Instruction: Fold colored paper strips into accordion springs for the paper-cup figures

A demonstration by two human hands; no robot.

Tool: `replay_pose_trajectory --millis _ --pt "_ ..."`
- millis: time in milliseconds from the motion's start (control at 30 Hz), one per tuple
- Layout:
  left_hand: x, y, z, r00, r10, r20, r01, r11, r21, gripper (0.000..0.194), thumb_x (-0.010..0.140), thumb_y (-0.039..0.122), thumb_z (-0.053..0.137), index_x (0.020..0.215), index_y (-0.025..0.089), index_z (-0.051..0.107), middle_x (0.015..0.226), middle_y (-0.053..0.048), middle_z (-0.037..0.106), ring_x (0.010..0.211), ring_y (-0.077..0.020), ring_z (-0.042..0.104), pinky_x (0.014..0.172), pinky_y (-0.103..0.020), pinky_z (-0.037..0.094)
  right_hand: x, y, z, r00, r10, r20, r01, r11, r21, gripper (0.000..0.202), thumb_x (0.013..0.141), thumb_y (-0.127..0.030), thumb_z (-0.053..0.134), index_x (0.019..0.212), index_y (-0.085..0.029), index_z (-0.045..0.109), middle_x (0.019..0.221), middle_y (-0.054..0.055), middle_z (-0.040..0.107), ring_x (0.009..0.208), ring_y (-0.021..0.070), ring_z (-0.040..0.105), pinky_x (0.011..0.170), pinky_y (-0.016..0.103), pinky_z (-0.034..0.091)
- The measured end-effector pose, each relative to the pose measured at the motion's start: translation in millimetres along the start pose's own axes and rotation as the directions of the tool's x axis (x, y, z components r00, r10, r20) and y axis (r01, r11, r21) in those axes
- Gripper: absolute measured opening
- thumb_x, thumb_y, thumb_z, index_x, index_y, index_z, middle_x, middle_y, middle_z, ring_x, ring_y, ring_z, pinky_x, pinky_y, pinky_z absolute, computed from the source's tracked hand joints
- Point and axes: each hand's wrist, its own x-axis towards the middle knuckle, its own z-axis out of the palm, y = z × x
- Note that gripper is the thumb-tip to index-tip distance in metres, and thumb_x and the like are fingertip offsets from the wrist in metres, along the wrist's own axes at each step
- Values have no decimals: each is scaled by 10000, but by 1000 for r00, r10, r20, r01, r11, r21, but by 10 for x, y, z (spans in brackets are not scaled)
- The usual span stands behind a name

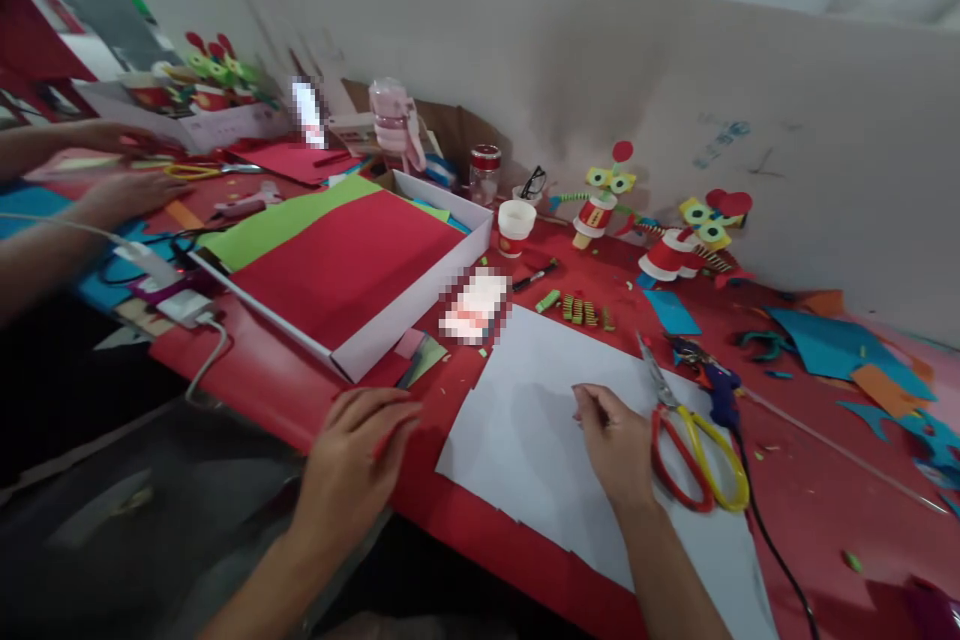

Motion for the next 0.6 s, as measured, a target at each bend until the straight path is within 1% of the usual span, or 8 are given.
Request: replay_pose_trajectory --millis 33,100,200,267,333,433,500,600 --pt "-61 -100 -48 998 -33 -48 37 996 76 174 851 176 535 959 187 670 992 -90 662 938 -237 573 837 -381 477 0 -8 -7 1000 -25 -18 25 999 -31 356 846 -503 503 825 -188 668 599 19 636 576 179 616 590 287 485" --pt "-148 -236 -110 995 -78 -67 90 976 196 207 837 219 563 1015 182 663 1028 -102 656 958 -260 567 860 -409 469 5 -43 -21 987 -134 -86 122 984 -130 348 865 -471 486 819 -181 672 635 37 658 610 189 617 624 304 483" --pt "-204 -316 -111 993 -112 -37 118 942 314 323 825 297 585 1119 170 628 1092 -115 656 996 -282 572 877 -420 464 -5 -151 -6 904 -410 -118 349 871 -347 293 873 -393 496 828 -179 690 776 75 700 800 237 602 788 376 452" --pt "-202 -329 -80 991 -133 -30 134 925 354 368 832 322 574 1161 163 608 1104 -119 668 1004 -287 588 868 -416 469 -49 -266 55 851 -522 -52 454 783 -425 222 868 -326 518 863 -199 699 871 72 707 915 260 568 864 418 394" --pt "-179 -338 -59 988 -153 -30 153 916 371 343 851 304 543 1155 162 615 1050 -115 700 959 -277 622 840 -400 480 -121 -408 168 836 -548 35 514 758 -401 176 865 -261 526 887 -224 696 903 58 700 964 260 547 867 422 362" --pt "-134 -363 -72 982 -187 -13 179 918 353 277 875 257 493 1075 165 660 947 -105 732 882 -252 660 779 -353 495 -239 -640 396 816 -540 208 578 776 -254 172 859 -194 528 909 -236 687 935 53 693 1018 258 524 882 424 342" --pt "-115 -392 -92 974 -224 -21 218 917 333 276 882 245 466 1041 172 680 898 -101 740 820 -239 676 712 -325 500 -299 -782 544 805 -512 300 572 805 -160 182 863 -171 524 900 -241 687 940 54 690 998 253 528 862 424 348" --pt "-110 -442 -102 947 -307 -91 320 895 310 291 878 249 457 1034 180 693 800 -91 745 674 -220 679 599 -296 482 -367 -948 699 784 -500 368 550 834 -39 191 856 -143 528 882 -238 692 919 56 687 974 248 530 869 434 358"
